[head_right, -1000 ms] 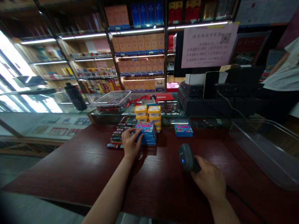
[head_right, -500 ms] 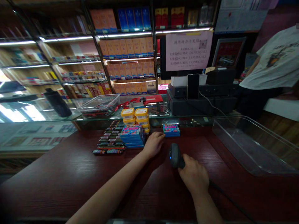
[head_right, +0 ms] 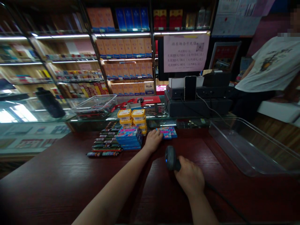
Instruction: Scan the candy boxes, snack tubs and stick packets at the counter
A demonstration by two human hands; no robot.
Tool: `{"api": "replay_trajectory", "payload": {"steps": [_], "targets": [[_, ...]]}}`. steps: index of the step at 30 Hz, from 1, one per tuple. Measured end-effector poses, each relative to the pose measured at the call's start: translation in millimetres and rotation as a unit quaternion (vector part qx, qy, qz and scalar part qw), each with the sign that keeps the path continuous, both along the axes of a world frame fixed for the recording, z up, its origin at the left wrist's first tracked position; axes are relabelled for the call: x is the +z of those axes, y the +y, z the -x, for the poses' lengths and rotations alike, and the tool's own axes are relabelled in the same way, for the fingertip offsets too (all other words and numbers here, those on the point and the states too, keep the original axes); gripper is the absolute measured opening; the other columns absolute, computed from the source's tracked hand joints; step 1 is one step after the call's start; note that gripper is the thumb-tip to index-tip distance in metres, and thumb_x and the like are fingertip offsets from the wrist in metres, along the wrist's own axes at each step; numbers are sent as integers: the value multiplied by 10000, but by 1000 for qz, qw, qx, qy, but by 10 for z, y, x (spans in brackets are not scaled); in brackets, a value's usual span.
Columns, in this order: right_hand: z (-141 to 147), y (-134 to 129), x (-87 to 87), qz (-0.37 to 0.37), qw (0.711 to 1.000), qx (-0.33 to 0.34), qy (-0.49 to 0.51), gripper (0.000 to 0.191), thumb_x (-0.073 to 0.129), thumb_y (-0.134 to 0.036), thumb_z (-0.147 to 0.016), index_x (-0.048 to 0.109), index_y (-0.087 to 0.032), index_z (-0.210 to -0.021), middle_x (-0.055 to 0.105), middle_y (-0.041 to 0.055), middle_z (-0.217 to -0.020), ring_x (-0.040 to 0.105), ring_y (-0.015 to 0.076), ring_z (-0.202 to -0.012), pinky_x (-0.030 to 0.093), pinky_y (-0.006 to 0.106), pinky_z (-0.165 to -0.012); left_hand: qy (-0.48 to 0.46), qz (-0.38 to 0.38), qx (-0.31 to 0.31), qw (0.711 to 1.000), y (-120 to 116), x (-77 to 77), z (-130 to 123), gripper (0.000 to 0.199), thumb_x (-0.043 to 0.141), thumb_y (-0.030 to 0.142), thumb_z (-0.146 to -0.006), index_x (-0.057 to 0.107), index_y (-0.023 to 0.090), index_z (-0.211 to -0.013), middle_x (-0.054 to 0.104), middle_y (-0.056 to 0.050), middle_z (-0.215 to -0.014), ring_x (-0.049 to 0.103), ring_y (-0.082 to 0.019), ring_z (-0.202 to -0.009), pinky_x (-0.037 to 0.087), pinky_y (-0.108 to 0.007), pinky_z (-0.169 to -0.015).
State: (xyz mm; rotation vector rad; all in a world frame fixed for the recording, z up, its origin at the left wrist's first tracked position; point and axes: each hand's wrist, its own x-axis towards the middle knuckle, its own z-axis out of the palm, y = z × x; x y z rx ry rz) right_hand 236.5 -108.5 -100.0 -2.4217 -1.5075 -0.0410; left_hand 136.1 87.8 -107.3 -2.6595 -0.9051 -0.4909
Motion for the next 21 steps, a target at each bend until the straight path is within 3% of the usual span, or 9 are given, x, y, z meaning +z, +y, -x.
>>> {"api": "replay_trajectory", "payload": {"steps": [5,8,10,12,15,18,20,21], "targets": [[8,-12,19,9,1000,8,2,169,482,-236,-825,615,-256,-926,709,26,-818,675,221,-758,399,307,-617,11,10,-30,999,-23,116,105,183,454,142,-885,632,164,-924,600,-107,-985,541,-207,-922,440,-290,-671],[8,-18,20,16,1000,3,3,193,494,-254,-818,620,-256,-964,710,36,-830,677,234,-779,405,311,-618,-108,21,-30,993,-165,203,278,169,482,196,-885,625,186,-975,602,-69,-914,558,-178,-867,456,-276,-713],[5,-20,13,17,1000,2,6,215,493,-261,-820,619,-251,-994,712,45,-850,679,243,-801,410,315,-629,-254,45,-33,966,-304,257,428,159,500,252,-883,625,200,-966,595,-44,-865,567,-155,-824,465,-268,-736],[2,-24,-1,17,1000,6,10,220,477,-275,-833,616,-249,-1001,713,47,-867,679,247,-809,412,321,-636,-423,95,-28,901,-442,290,591,154,539,310,-861,624,195,-917,585,-21,-807,573,-135,-750,478,-256,-698],[7,-36,-30,9,1000,10,15,212,457,-303,-848,609,-261,-989,714,33,-892,679,247,-804,404,325,-625,-628,243,-12,739,-590,282,836,221,629,381,-790,605,167,-840,574,17,-693,570,-108,-605,492,-238,-586],[21,-52,-60,-19,1000,2,14,209,451,-312,-847,601,-268,-985,712,28,-891,678,246,-806,398,320,-613,-747,360,-8,559,-641,222,1040,310,753,354,-662,606,140,-831,640,6,-730,622,-119,-630,541,-266,-625],[29,-57,-73,-43,999,9,11,204,452,-309,-839,605,-266,-968,713,31,-882,677,246,-801,401,317,-613,-798,377,-7,470,-637,177,1134,385,817,294,-568,623,128,-856,681,-17,-802,657,-143,-703,564,-302,-696],[34,-57,-75,-54,998,16,10,207,457,-311,-832,609,-264,-965,714,34,-881,677,248,-799,406,318,-617,-814,379,-6,440,-630,158,1167,410,834,270,-537,632,123,-863,691,-24,-818,666,-151,-722,569,-314,-716]]}}
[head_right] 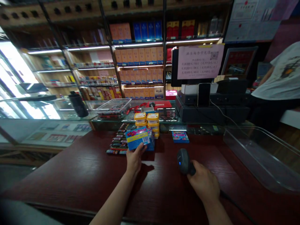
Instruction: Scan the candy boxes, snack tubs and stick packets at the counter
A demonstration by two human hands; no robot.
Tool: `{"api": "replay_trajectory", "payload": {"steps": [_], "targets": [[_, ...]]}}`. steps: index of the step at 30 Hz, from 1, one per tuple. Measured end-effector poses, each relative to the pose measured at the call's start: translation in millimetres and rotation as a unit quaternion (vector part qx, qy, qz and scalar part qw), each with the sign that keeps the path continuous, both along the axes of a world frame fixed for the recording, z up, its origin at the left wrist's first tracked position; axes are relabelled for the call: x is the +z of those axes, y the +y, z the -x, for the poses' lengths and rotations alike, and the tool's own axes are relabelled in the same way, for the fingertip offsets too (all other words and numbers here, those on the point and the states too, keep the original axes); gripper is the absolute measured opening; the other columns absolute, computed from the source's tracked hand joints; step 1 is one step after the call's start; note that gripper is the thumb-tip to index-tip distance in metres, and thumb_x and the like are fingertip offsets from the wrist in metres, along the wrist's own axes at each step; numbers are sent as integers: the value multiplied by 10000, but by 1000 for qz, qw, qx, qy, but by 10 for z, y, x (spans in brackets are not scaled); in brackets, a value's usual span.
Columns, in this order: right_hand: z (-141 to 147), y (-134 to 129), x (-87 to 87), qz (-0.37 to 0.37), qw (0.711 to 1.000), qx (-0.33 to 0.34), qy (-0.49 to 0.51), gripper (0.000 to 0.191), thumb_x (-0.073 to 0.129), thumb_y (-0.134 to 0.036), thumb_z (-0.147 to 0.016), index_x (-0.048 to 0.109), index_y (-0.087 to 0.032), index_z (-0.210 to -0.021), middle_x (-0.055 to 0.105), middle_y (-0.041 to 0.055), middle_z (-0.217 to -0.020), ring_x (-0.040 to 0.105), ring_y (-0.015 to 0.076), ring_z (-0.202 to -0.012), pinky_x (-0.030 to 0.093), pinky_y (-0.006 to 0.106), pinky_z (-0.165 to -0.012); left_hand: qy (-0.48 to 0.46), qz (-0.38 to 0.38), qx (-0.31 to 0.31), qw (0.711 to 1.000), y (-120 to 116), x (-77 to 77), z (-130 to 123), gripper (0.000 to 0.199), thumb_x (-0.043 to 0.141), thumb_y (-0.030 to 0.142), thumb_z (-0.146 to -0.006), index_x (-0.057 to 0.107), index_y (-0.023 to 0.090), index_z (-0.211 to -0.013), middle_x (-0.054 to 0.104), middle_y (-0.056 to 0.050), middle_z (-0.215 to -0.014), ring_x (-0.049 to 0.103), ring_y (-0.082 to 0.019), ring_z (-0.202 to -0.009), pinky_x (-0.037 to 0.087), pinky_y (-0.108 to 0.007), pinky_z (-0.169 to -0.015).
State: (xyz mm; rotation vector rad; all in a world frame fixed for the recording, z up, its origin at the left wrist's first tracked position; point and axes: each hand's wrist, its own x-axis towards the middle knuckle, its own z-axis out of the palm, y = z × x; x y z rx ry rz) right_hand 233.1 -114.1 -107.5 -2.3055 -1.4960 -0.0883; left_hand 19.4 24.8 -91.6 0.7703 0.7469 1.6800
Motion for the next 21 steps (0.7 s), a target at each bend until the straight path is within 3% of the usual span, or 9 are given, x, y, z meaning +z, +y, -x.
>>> {"api": "replay_trajectory", "payload": {"steps": [3,5,9,11,14,18,21], "targets": [[32,4,27,-29,999,20,33,250,502,-337,-790,624,-260,-994,721,40,-875,673,265,-797,424,327,-622,-42,6,-1,999,19,-44,47,413,851,239,-505,655,111,-846,705,-34,-806,678,-159,-723,575,-328,-743],[91,6,77,-64,990,50,115,297,548,-365,-745,634,-252,-1005,725,40,-861,671,265,-802,453,334,-650,-56,-1,-7,998,21,-66,50,396,853,225,-504,663,110,-831,708,-32,-796,684,-162,-737,574,-327,-764],[311,-12,239,-154,913,158,342,381,643,-404,-655,651,-188,-969,729,69,-921,667,239,-860,504,325,-760,-68,0,-22,997,19,-105,36,377,852,210,-513,672,112,-829,716,-37,-811,689,-165,-762,572,-325,-790],[431,-36,331,-162,884,174,403,390,671,-408,-634,666,-174,-947,732,75,-928,668,237,-871,515,320,-767,-68,4,-23,997,24,-119,30,380,852,207,-515,676,109,-837,720,-46,-826,691,-169,-766,573,-331,-796],[548,-85,441,-158,865,175,443,346,685,-400,-634,673,-183,-904,735,45,-861,672,222,-826,527,306,-745,-72,8,-16,997,36,-127,22,389,854,197,-503,670,109,-835,719,-45,-813,693,-174,-758,574,-344,-801],[584,-146,506,-136,868,182,441,302,672,-427,-666,662,-186,-848,648,-14,-582,641,192,-625,524,288,-603,-71,24,-4,997,40,-123,8,383,858,205,-488,655,106,-797,705,-32,-730,698,-185,-709,577,-374,-799],[587,-168,502,-135,869,197,433,313,675,-440,-671,663,-185,-853,611,-27,-534,602,171,-540,506,277,-549,-69,27,-1,997,33,-122,3,385,857,207,-488,651,105,-797,702,-32,-724,697,-185,-697,579,-374,-790]]}}
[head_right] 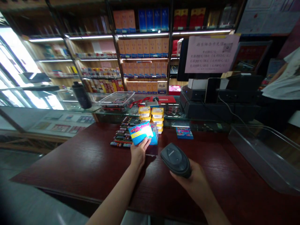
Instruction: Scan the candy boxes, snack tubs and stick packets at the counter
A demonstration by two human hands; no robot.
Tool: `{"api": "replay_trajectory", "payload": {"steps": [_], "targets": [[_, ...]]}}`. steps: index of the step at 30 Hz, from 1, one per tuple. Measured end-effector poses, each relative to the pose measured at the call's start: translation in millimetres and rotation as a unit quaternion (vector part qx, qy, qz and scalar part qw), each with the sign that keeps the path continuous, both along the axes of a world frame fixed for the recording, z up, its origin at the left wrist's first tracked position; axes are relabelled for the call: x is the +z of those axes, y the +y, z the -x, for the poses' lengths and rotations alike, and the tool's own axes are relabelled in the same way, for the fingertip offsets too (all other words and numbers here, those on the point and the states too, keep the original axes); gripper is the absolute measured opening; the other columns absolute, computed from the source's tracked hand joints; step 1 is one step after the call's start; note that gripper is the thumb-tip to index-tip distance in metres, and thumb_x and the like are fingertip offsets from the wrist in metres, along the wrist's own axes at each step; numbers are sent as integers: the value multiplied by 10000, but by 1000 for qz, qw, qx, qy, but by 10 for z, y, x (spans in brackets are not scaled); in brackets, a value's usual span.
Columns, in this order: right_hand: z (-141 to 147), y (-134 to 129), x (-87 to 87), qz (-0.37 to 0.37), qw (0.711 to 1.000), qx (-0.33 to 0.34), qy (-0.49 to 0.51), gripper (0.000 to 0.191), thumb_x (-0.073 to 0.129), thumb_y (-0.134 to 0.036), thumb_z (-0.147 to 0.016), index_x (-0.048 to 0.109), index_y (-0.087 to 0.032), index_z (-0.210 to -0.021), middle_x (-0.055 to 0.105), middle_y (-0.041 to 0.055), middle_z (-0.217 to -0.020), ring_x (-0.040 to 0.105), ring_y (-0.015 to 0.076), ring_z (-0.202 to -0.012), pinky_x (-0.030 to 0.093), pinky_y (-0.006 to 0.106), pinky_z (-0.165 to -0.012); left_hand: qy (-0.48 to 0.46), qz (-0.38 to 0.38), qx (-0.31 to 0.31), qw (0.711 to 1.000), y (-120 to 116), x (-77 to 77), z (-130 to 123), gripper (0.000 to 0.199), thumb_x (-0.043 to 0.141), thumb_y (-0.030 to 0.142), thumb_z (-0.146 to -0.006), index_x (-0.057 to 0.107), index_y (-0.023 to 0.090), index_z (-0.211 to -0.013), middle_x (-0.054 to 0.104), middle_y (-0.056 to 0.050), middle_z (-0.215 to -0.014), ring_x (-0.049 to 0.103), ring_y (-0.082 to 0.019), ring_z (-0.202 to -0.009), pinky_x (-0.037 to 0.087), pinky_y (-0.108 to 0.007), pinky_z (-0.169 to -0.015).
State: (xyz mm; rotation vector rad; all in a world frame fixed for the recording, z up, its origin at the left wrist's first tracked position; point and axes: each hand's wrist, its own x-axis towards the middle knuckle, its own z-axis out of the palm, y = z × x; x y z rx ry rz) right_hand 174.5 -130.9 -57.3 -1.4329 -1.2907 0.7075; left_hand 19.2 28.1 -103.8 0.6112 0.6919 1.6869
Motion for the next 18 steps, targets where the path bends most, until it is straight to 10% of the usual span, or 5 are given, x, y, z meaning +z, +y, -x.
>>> {"api": "replay_trajectory", "payload": {"steps": [7,12,15,18], "targets": [[-127,106,-153,-45,998,-28,-41,382,657,-440,-668,667,-174,-942,724,55,-848,664,215,-771,521,292,-667,16,-20,-13,1000,-16,3,11,428,850,234,-511,649,112,-869,709,-45,-829,690,-177,-750,564,-360,-809],[-411,220,-329,-8,928,-169,-332,336,554,-386,-728,647,-229,-1011,722,53,-829,673,260,-751,464,324,-608,126,-61,47,989,-8,-8,56,399,781,363,-621,624,131,-905,684,-50,-825,657,-176,-717,557,-334,-689],[-539,260,-484,-9,879,-201,-433,321,479,-352,-788,630,-207,-1031,717,82,-896,675,275,-791,447,339,-619,270,-116,147,944,17,42,152,325,672,419,-742,625,149,-915,665,-67,-843,626,-182,-761,520,-321,-703],[-610,279,-625,-38,857,-190,-477,305,430,-310,-813,618,-191,-1023,710,90,-958,669,252,-801,448,336,-640,416,-206,282,840,70,209,279,235,617,390,-800,649,181,-903,631,-57,-861,580,-189,-845,460,-338,-813]]}}
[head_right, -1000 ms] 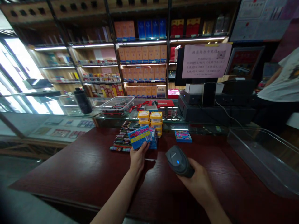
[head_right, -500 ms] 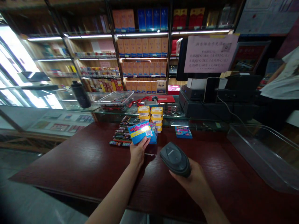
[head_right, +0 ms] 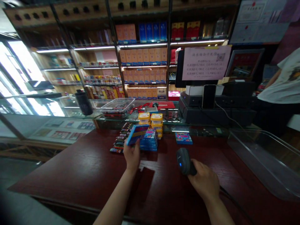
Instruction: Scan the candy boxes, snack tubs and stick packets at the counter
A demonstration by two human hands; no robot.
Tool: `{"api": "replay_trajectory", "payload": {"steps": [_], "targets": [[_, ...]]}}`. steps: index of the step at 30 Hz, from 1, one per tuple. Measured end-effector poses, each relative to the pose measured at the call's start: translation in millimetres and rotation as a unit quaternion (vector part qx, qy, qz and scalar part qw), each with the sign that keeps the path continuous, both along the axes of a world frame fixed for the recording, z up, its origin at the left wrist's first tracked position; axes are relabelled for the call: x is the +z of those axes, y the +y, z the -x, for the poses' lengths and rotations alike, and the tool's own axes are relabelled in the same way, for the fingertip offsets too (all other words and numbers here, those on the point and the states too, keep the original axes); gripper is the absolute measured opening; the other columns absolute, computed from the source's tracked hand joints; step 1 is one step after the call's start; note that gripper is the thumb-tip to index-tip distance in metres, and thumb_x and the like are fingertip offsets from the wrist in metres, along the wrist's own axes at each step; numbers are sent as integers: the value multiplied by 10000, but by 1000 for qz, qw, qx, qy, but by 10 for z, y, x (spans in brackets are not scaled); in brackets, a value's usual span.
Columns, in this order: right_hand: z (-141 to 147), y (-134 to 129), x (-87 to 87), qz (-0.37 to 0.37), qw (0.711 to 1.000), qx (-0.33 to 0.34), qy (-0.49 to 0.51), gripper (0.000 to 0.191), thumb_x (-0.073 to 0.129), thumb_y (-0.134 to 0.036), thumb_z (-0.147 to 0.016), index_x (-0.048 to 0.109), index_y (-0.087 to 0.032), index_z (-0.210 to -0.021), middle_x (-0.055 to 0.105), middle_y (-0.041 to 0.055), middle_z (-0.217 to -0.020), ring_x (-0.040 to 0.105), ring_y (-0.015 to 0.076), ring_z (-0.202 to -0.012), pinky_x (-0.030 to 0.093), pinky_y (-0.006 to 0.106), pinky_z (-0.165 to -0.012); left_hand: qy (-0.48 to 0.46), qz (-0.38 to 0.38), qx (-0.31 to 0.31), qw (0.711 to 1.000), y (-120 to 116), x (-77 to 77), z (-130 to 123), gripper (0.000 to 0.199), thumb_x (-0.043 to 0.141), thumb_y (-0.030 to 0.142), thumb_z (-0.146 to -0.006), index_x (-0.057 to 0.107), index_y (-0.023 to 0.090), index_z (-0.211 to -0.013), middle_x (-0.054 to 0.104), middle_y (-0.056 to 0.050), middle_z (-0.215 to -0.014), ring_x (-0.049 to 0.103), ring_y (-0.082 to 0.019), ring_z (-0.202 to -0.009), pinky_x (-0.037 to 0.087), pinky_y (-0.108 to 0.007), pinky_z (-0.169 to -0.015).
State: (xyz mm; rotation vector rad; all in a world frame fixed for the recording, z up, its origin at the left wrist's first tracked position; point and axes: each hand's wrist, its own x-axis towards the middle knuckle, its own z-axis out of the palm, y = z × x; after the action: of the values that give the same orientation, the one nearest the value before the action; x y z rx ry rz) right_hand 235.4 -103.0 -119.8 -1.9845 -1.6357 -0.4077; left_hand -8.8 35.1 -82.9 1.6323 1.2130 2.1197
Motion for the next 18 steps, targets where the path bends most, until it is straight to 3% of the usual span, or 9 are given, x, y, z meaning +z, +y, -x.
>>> {"api": "replay_trajectory", "payload": {"steps": [3,6,9,12,15,18], "targets": [[-28,-3,-64,-12,1000,-1,-16,285,428,-305,-815,611,-203,-1008,711,77,-949,665,237,-793,445,326,-645,174,-87,96,976,87,227,100,186,584,312,-833,694,229,-957,580,-36,-782,530,-180,-800,413,-333,-813],[-32,-15,-73,-18,1000,2,-7,262,448,-321,-813,607,-211,-990,712,64,-938,666,230,-776,437,316,-632,317,-119,127,932,198,352,140,280,529,221,-859,682,282,-1086,561,-50,-804,502,-183,-799,393,-328,-783],[-34,-27,-82,-15,1000,-4,3,250,453,-318,-813,604,-214,-984,713,59,-929,668,232,-792,445,317,-651,410,-117,130,895,294,285,144,329,497,173,-868,673,318,-1106,560,-70,-862,484,-203,-841,393,-340,-780],[-35,-35,-93,-18,1000,-6,-1,267,453,-314,-813,608,-194,-994,712,75,-918,670,246,-790,454,330,-655,449,-109,112,880,342,117,150,356,505,165,-867,651,354,-1132,554,-69,-916,479,-204,-877,404,-348,-806],[-25,-45,-78,-8,1000,-13,-5,282,465,-321,-809,619,-179,-998,714,81,-879,672,253,-753,455,336,-630,445,-106,68,887,338,-3,173,330,569,245,-852,632,352,-1157,557,-65,-991,486,-201,-927,419,-347,-829],[-11,-54,-55,7,1000,-27,-6,282,465,-323,-803,623,-197,-999,716,75,-880,672,244,-752,458,323,-631,389,-97,48,915,319,-35,197,260,594,286,-841,674,309,-1087,574,-67,-1010,505,-203,-959,427,-357,-848]]}}
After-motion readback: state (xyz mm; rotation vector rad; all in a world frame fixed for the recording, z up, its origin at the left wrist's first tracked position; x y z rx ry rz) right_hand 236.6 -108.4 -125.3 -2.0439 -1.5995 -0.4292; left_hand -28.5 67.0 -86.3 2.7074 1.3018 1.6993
